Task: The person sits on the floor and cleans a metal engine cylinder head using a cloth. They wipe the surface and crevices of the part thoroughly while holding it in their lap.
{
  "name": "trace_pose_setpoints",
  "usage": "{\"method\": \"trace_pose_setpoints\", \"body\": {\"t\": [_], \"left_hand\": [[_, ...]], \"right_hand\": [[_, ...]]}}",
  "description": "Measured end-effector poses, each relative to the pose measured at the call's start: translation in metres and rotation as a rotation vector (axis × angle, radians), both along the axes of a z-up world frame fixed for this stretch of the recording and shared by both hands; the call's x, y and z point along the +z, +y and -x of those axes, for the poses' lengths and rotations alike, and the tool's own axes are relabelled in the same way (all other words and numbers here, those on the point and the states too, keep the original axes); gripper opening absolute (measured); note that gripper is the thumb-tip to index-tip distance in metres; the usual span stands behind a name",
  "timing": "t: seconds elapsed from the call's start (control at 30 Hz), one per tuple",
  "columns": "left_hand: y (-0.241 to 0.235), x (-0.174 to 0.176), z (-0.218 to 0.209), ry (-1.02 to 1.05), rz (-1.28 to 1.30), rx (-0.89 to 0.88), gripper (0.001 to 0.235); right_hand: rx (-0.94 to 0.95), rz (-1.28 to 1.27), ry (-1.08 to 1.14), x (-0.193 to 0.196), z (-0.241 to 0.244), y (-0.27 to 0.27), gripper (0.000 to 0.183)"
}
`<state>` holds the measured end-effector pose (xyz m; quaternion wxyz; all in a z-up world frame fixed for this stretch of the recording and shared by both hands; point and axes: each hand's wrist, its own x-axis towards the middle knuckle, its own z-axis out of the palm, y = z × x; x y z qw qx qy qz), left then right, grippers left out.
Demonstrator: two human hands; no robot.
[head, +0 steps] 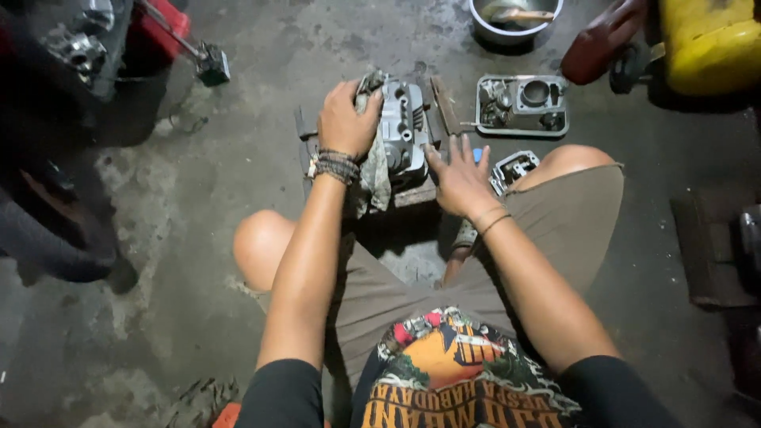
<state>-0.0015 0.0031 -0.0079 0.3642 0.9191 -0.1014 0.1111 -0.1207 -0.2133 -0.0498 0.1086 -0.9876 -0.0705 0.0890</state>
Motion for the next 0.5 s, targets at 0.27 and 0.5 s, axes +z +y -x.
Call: {"method": "trace_pose_setpoints", "body": {"t": [0.27,0.5], "left_hand": [[0.002,0.000,0.000,0.011,0.001,-0.009,0.043],[0.004,-0.006,-0.004,0.002,-0.005,0.033,0.045]], "right_hand": [[-0.045,-0.074,0.053,0.009,-0.010,0.005,0.077],[-0.006,-0.042,0.072,0.007,-0.016,-0.001,0.081]]}}
